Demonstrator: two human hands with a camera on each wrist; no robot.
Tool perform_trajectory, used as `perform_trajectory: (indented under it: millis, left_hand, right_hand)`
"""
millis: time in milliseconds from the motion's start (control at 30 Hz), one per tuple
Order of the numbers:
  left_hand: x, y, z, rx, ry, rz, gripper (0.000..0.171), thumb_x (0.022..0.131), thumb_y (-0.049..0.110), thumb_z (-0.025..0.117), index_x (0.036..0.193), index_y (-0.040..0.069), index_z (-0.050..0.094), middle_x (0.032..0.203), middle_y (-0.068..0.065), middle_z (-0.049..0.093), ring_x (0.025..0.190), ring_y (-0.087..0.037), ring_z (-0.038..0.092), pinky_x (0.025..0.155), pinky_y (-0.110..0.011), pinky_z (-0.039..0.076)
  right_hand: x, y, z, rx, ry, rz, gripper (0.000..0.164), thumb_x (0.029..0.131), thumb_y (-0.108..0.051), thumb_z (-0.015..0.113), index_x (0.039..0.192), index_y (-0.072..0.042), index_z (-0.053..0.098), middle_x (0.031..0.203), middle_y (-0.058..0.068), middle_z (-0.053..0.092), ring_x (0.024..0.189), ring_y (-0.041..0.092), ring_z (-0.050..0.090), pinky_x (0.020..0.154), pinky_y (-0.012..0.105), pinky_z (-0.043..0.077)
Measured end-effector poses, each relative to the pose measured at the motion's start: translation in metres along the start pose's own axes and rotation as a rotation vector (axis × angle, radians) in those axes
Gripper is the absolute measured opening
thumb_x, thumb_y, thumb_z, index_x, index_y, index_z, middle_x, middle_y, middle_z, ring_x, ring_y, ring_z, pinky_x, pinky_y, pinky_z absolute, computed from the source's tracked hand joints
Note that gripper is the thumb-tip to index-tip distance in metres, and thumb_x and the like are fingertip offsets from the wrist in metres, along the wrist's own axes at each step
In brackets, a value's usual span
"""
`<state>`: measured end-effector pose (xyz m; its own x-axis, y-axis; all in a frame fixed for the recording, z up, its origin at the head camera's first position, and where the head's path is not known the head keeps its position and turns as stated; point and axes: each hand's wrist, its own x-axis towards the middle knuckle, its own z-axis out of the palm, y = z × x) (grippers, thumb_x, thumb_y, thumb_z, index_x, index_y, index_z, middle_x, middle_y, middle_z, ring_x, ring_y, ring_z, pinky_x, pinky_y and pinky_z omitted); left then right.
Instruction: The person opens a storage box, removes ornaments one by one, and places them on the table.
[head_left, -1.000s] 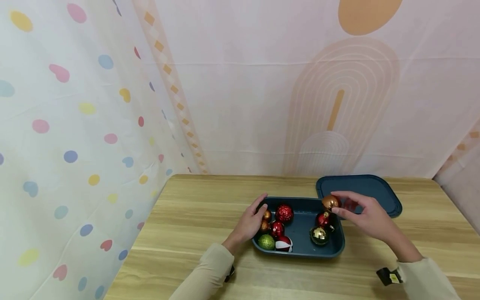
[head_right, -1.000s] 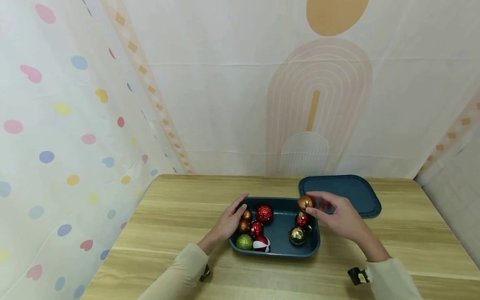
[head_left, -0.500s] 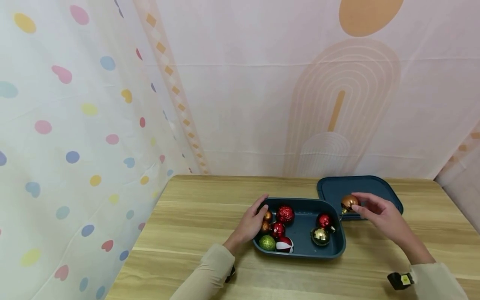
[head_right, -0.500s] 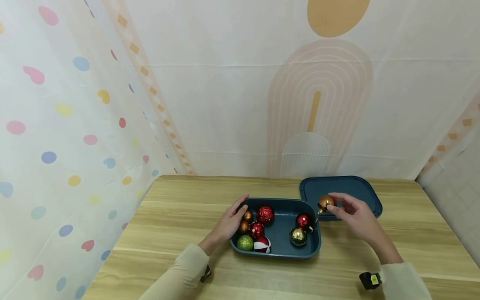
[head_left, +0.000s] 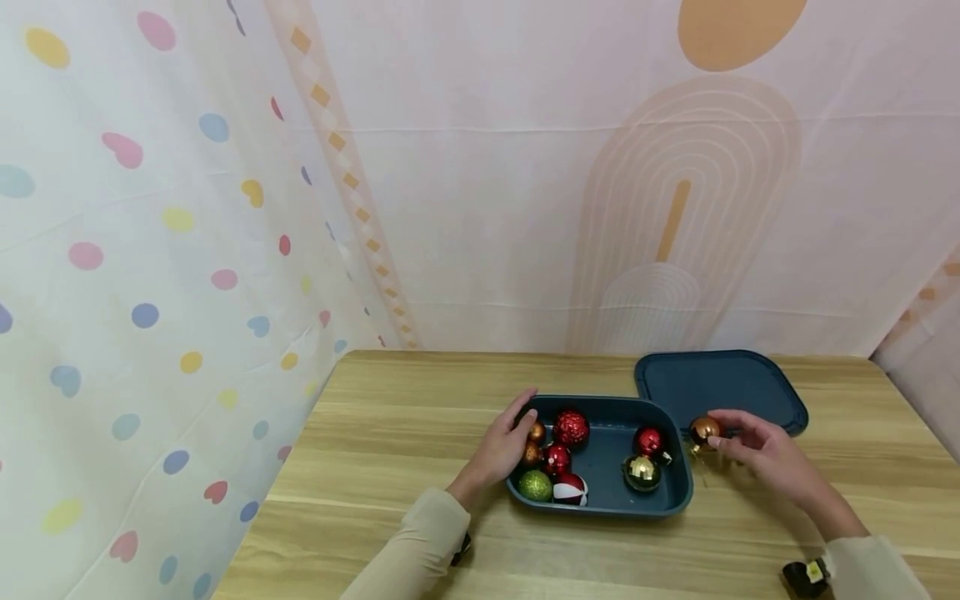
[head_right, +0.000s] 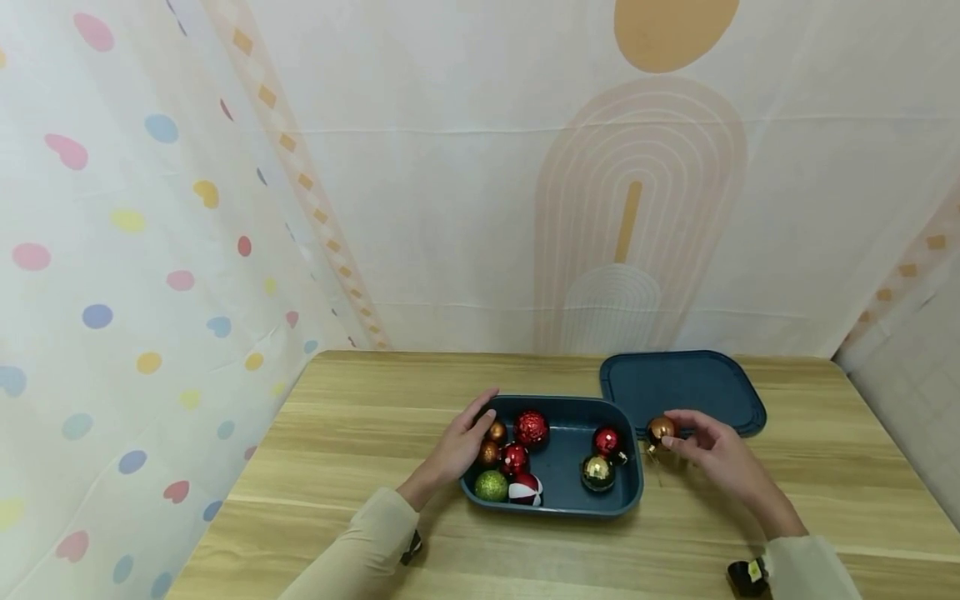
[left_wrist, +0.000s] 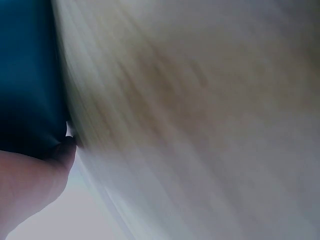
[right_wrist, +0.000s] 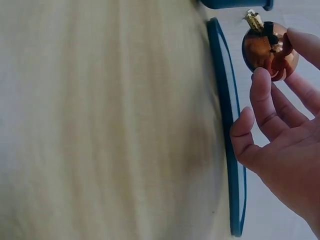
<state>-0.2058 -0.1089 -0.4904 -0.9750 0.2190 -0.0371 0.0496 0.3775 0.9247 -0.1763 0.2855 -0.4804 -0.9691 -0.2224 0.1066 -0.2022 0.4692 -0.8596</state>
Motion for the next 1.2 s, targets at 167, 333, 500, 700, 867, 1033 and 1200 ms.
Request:
perform_trajectory:
  millis: [167,333,500,700,867,1033,1200]
  left_hand:
    - [0.0,0.001,0.0,-0.018,-0.001,0.003,0.048,0.107,0.04,0.04,0.154,0.03,0.035,0.161,0.005,0.029,0.15,-0.025,0.023,0.12,-0.055,0.02]
    - [-0.001,0.002,0.0,-0.034,-0.001,0.002,0.048,0.107,0.038,0.04,0.154,0.03,0.034,0.161,0.003,0.028,0.15,-0.026,0.021,0.12,-0.056,0.019]
    - [-0.001,0.001,0.0,-0.015,-0.01,-0.001,0.049,0.107,0.042,0.039,0.155,0.03,0.034,0.161,0.005,0.028,0.15,-0.025,0.022,0.12,-0.055,0.02]
    - [0.0,0.001,0.0,-0.005,-0.014,-0.015,0.05,0.107,0.044,0.038,0.155,0.031,0.034,0.161,0.006,0.028,0.15,-0.024,0.022,0.12,-0.055,0.02]
    - [0.001,0.002,0.001,0.003,0.003,-0.019,0.049,0.107,0.043,0.038,0.154,0.031,0.036,0.16,0.006,0.03,0.149,-0.024,0.024,0.119,-0.056,0.021]
    - [0.001,0.002,0.001,0.0,0.009,-0.015,0.049,0.107,0.043,0.039,0.154,0.031,0.037,0.16,0.004,0.031,0.149,-0.026,0.024,0.119,-0.056,0.021]
    - [0.0,0.001,0.001,0.005,0.005,-0.023,0.049,0.107,0.044,0.039,0.154,0.033,0.036,0.16,0.006,0.03,0.149,-0.025,0.024,0.119,-0.056,0.021]
  right_hand:
    - [0.0,0.005,0.005,0.019,-0.011,-0.003,0.04,0.097,-0.014,0.065,0.131,0.004,0.056,0.11,-0.005,0.065,0.083,0.003,0.059,0.064,0.025,0.051]
    - [0.001,0.007,0.009,0.013,-0.01,0.017,0.039,0.095,-0.014,0.068,0.128,0.003,0.058,0.109,-0.001,0.066,0.083,0.003,0.059,0.066,0.024,0.052]
    - [0.002,0.007,0.011,0.002,-0.006,-0.005,0.037,0.094,-0.011,0.068,0.127,0.004,0.059,0.108,0.005,0.067,0.078,0.005,0.058,0.063,0.024,0.05]
    - [0.003,0.007,0.012,-0.021,-0.041,0.02,0.039,0.094,-0.014,0.068,0.128,0.002,0.059,0.109,0.014,0.064,0.073,0.007,0.054,0.054,0.025,0.045]
    - [0.003,0.007,0.013,-0.014,-0.058,0.053,0.04,0.095,-0.015,0.068,0.13,0.002,0.057,0.109,0.016,0.062,0.072,0.009,0.053,0.05,0.026,0.044]
    - [0.003,0.007,0.013,-0.012,-0.068,0.055,0.042,0.095,-0.015,0.067,0.131,0.002,0.056,0.111,0.017,0.062,0.072,0.009,0.053,0.051,0.026,0.044]
    - [0.003,0.007,0.013,-0.011,-0.063,0.029,0.041,0.095,-0.013,0.067,0.131,0.002,0.056,0.116,0.019,0.062,0.073,0.008,0.053,0.053,0.026,0.045]
